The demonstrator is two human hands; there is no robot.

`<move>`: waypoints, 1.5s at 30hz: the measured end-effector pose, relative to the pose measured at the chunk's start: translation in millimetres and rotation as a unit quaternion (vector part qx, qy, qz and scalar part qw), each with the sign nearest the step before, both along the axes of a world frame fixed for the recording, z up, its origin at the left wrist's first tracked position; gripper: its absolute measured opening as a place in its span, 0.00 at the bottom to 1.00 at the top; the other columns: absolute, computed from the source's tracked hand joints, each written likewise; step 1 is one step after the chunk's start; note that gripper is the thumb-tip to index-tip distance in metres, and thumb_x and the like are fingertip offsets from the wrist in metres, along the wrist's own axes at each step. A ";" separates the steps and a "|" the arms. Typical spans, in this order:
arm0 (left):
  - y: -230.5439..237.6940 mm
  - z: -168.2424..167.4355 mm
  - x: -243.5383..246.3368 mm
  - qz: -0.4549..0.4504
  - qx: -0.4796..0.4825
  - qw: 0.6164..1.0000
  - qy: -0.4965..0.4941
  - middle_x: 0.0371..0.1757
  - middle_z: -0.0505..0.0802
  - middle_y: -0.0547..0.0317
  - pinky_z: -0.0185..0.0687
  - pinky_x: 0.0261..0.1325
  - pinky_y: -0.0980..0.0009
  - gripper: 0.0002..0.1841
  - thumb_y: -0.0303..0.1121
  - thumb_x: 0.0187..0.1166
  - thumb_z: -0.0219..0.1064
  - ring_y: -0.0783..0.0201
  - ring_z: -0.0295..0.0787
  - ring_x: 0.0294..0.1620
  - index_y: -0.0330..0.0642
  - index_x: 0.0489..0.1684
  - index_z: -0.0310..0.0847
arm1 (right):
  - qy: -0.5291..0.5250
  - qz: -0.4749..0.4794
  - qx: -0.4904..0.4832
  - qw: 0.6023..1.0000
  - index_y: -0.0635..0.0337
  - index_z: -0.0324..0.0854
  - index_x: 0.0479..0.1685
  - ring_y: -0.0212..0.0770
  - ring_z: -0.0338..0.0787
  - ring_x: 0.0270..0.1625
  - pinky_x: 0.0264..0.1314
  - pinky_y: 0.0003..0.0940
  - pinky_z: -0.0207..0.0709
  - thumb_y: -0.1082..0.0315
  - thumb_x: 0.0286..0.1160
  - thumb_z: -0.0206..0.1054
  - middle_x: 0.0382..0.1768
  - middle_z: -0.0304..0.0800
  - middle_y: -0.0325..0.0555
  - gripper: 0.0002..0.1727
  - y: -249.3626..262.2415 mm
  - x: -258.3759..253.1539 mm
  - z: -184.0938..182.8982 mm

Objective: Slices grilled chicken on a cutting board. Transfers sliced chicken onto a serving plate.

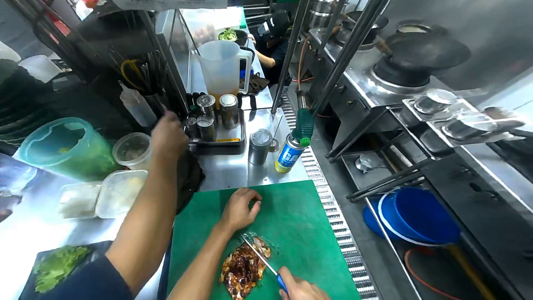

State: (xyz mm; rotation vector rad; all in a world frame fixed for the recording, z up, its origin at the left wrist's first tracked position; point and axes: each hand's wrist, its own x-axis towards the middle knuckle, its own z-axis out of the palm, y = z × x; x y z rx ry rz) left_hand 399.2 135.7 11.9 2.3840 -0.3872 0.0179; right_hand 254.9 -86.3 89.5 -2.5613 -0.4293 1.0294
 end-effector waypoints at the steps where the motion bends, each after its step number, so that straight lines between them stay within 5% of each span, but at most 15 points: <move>1: 0.3 -2.3 1.2 -0.004 0.003 1.000 0.009 0.50 0.94 0.56 0.85 0.65 0.56 0.12 0.38 0.82 0.63 0.57 0.90 0.56 0.45 0.50 0.91 | 0.004 0.001 -0.007 1.000 0.59 0.74 0.72 0.64 0.95 0.43 0.44 0.60 0.86 0.60 0.88 0.55 0.44 0.92 0.61 0.20 2.0 0.1 -0.1; 6: 2.2 -12.5 4.4 -0.012 0.006 0.998 0.061 0.52 0.93 0.54 0.83 0.68 0.56 0.13 0.38 0.84 0.61 0.56 0.89 0.59 0.44 0.52 0.91 | 0.038 -0.001 -0.045 0.998 0.58 0.70 0.75 0.65 0.94 0.46 0.46 0.61 0.86 0.62 0.90 0.52 0.48 0.91 0.63 0.20 12.8 1.8 1.4; 18: 1.8 -25.8 0.2 0.013 -0.019 0.999 0.024 0.42 0.93 0.59 0.86 0.57 0.60 0.12 0.37 0.82 0.61 0.61 0.89 0.49 0.45 0.44 0.91 | 0.095 -0.007 -0.095 0.991 0.57 0.66 0.77 0.66 0.94 0.49 0.49 0.60 0.85 0.64 0.91 0.49 0.52 0.90 0.63 0.20 23.3 6.9 4.3; 26: 1.4 -21.9 -2.3 0.035 -0.033 0.999 0.017 0.35 0.91 0.60 0.89 0.44 0.66 0.09 0.36 0.80 0.65 0.66 0.88 0.36 0.43 0.40 0.90 | 0.029 -0.022 -0.067 0.997 0.57 0.69 0.72 0.62 0.95 0.44 0.44 0.56 0.87 0.63 0.91 0.51 0.46 0.91 0.59 0.17 18.0 -5.1 -34.2; 34: 7.1 6.9 1.4 0.012 -0.050 0.997 -0.066 0.37 0.93 0.58 0.90 0.47 0.62 0.10 0.36 0.79 0.65 0.64 0.90 0.39 0.43 0.39 0.91 | -0.115 -0.025 0.020 0.993 0.59 0.76 0.63 0.56 0.94 0.30 0.30 0.52 0.87 0.61 0.85 0.58 0.36 0.91 0.54 0.15 8.2 -20.6 -30.4; 45: 13.4 -20.7 -6.3 0.029 -0.052 0.998 0.016 0.34 0.91 0.60 0.88 0.43 0.66 0.09 0.37 0.80 0.65 0.67 0.88 0.35 0.43 0.38 0.90 | 0.001 -0.007 -0.042 0.999 0.58 0.70 0.72 0.62 0.95 0.42 0.42 0.57 0.87 0.63 0.88 0.55 0.40 0.92 0.59 0.18 24.5 -9.8 -1.5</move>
